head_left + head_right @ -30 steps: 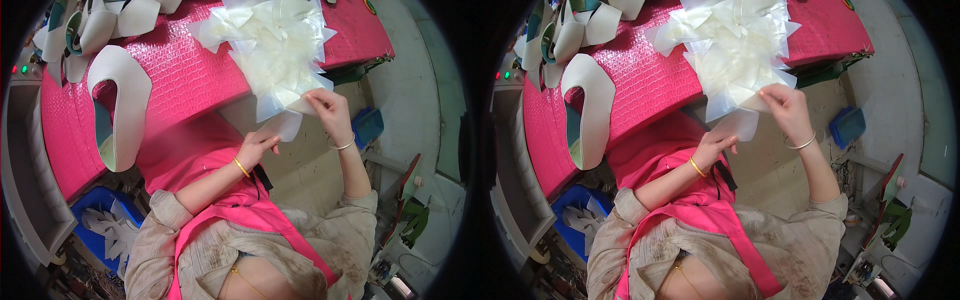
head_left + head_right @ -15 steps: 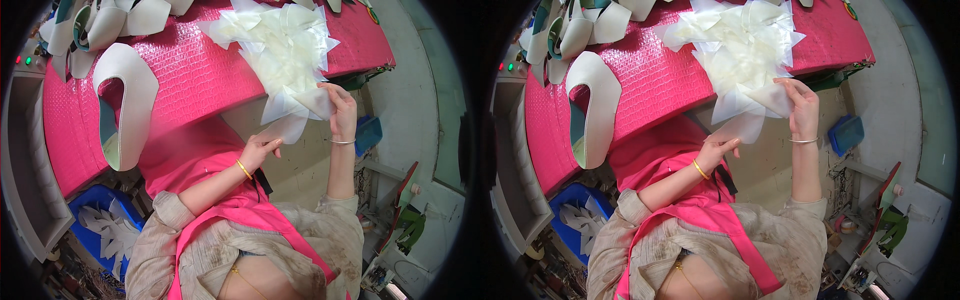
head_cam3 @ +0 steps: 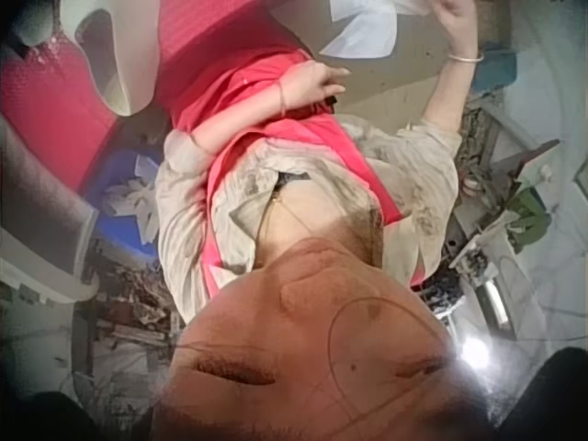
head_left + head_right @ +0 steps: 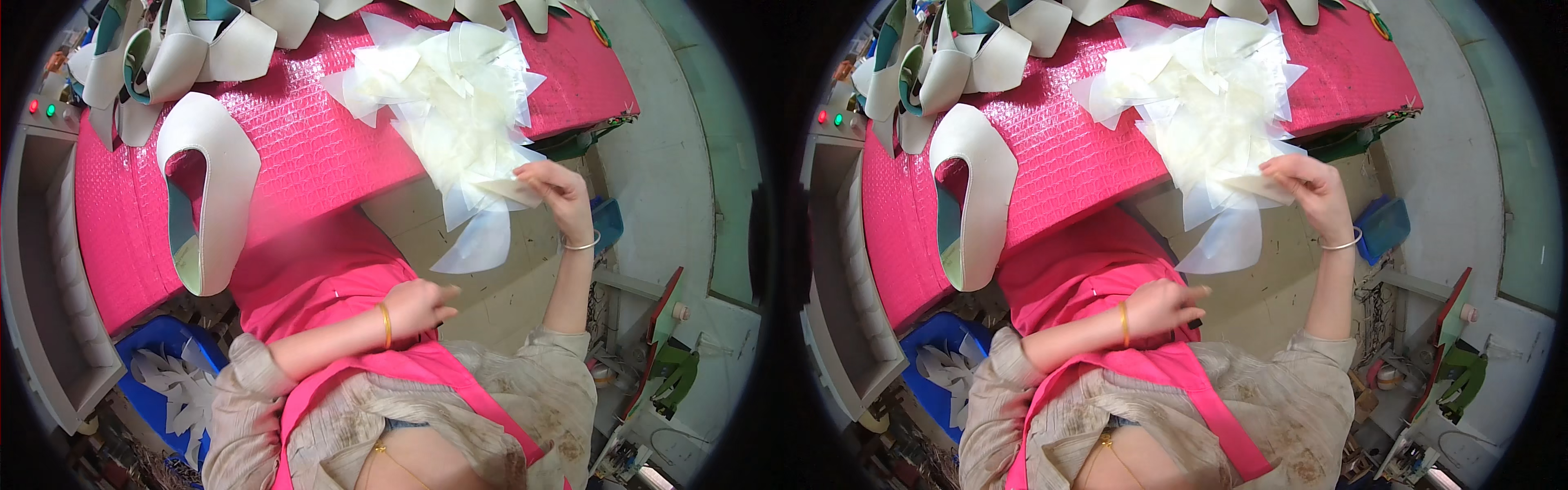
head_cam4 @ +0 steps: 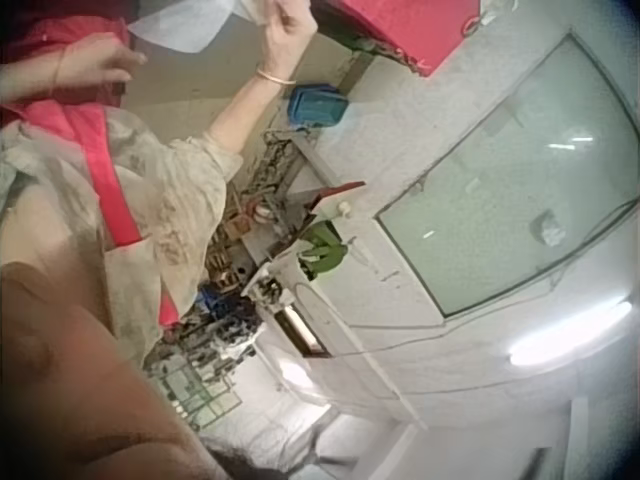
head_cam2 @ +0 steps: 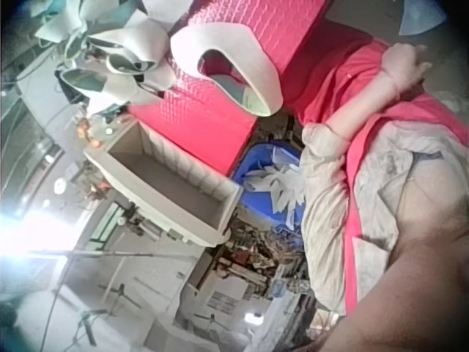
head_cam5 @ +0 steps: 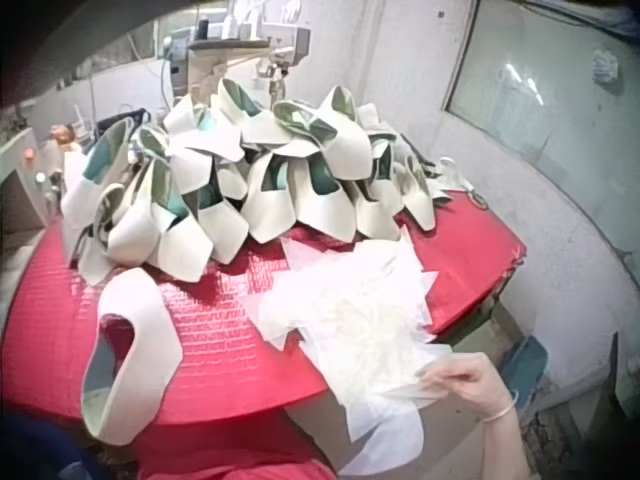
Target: The person assembles white slip-on shoes by hand. They pick up a shoe upper, insert a translucent white insole, and then fit a light green sole onto the bottom of the shoe. The person presses the edges to secure the sole and places the finished shoe on a pink work surface.
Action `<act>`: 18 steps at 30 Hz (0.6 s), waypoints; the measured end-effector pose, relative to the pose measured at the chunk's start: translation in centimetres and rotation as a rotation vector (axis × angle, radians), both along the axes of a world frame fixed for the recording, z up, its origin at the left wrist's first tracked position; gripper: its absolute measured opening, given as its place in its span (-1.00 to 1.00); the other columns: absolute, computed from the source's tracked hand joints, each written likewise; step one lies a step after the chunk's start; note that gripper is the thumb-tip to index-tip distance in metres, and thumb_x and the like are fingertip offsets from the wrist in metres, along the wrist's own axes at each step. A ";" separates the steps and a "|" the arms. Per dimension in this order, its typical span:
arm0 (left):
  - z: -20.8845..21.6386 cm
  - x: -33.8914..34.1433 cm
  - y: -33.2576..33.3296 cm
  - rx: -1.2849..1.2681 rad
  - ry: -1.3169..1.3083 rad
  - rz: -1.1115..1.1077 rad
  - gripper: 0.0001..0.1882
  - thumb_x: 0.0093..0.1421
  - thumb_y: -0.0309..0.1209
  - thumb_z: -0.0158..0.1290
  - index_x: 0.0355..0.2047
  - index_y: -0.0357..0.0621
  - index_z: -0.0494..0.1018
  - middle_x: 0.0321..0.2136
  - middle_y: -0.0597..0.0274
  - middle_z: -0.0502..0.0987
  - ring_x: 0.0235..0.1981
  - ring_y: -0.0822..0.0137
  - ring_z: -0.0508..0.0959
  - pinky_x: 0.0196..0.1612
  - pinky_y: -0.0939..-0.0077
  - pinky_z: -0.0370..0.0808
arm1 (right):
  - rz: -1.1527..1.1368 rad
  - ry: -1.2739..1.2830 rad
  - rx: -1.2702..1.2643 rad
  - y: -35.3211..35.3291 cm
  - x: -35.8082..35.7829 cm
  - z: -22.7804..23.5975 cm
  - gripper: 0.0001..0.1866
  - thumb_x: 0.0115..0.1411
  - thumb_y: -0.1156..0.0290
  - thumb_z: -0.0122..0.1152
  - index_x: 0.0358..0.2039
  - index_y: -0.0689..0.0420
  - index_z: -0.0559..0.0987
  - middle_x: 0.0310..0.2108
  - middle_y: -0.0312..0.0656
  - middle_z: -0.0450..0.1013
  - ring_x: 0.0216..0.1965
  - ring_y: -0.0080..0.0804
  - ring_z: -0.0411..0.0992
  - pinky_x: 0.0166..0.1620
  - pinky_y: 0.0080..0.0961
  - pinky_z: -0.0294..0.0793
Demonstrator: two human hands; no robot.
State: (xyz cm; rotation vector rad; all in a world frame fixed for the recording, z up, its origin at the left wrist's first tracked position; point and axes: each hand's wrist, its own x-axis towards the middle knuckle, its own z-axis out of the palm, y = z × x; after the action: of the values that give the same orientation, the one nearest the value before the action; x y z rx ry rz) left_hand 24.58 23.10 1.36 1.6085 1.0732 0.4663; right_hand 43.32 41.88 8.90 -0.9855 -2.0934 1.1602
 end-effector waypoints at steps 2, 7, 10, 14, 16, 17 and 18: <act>5.6 -1.3 1.8 0.576 0.070 -0.002 -0.65 -0.05 -0.32 0.11 -0.23 -0.17 0.42 -0.45 0.15 0.48 -0.46 0.17 0.47 -0.36 0.36 0.44 | -0.003 -0.067 -0.024 -1.1 -0.4 -0.2 -0.90 0.09 0.56 0.09 -0.39 0.27 0.56 -0.40 -0.23 0.49 -0.37 -0.58 0.39 -0.28 -0.69 0.35; 0.0 -1.9 8.6 0.947 0.311 0.074 -0.64 0.00 -0.37 0.03 -0.15 -0.15 0.36 -0.10 0.23 0.41 -0.06 0.25 0.37 -0.01 0.34 0.31 | -0.379 0.022 -0.090 -1.7 -0.5 -2.0 -0.89 0.11 0.52 0.11 -0.39 0.28 0.56 -0.43 -0.31 0.49 -0.41 -0.65 0.37 -0.31 -0.73 0.34; -1.3 -1.4 8.2 0.889 0.339 0.100 -0.64 0.04 -0.40 0.00 -0.11 -0.15 0.35 -0.03 0.25 0.37 0.03 0.26 0.33 0.07 0.34 0.26 | -0.465 0.213 -0.066 -1.7 -0.2 -4.1 -0.87 0.12 0.51 0.10 -0.39 0.31 0.56 -0.44 -0.31 0.48 -0.41 -0.65 0.36 -0.31 -0.73 0.33; -1.5 0.2 8.9 0.819 0.350 0.119 -0.62 0.04 -0.41 0.00 -0.09 -0.16 0.33 0.02 0.26 0.32 0.07 0.26 0.29 0.11 0.34 0.22 | -0.654 0.445 -0.031 -1.1 1.1 -6.0 -0.85 0.14 0.49 0.08 -0.37 0.31 0.54 -0.40 -0.25 0.48 -0.37 -0.60 0.38 -0.26 -0.69 0.35; -2.1 0.5 9.4 0.791 0.356 0.107 -0.61 0.03 -0.41 0.00 -0.09 -0.17 0.33 0.03 0.27 0.32 0.08 0.26 0.28 0.12 0.35 0.21 | -0.817 0.714 -0.046 0.4 4.1 -5.7 -0.83 0.16 0.45 0.05 -0.32 0.30 0.51 -0.31 -0.20 0.46 -0.31 -0.53 0.40 -0.20 -0.61 0.39; -2.2 0.6 9.3 0.797 0.353 0.116 -0.60 0.01 -0.41 0.02 -0.09 -0.17 0.33 0.01 0.24 0.34 0.04 0.24 0.31 0.09 0.36 0.24 | -0.933 0.911 -0.080 1.3 6.3 -4.4 -0.81 0.17 0.42 0.03 -0.28 0.29 0.48 -0.26 -0.18 0.45 -0.27 -0.48 0.41 -0.16 -0.55 0.41; -2.5 0.4 9.2 0.806 0.368 0.135 -0.58 -0.01 -0.41 0.04 -0.08 -0.18 0.33 -0.01 0.22 0.35 0.01 0.23 0.34 0.06 0.36 0.28 | -0.891 0.941 0.027 1.7 7.7 -2.3 -0.75 0.20 0.34 -0.01 -0.24 0.28 0.43 -0.18 -0.15 0.41 -0.19 -0.39 0.41 -0.09 -0.43 0.41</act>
State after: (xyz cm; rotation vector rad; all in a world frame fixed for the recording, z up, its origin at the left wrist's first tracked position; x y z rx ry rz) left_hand 25.01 32.33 -1.18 2.4037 1.3703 0.7785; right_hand 50.98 43.56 6.60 -0.9257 -0.7761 0.8359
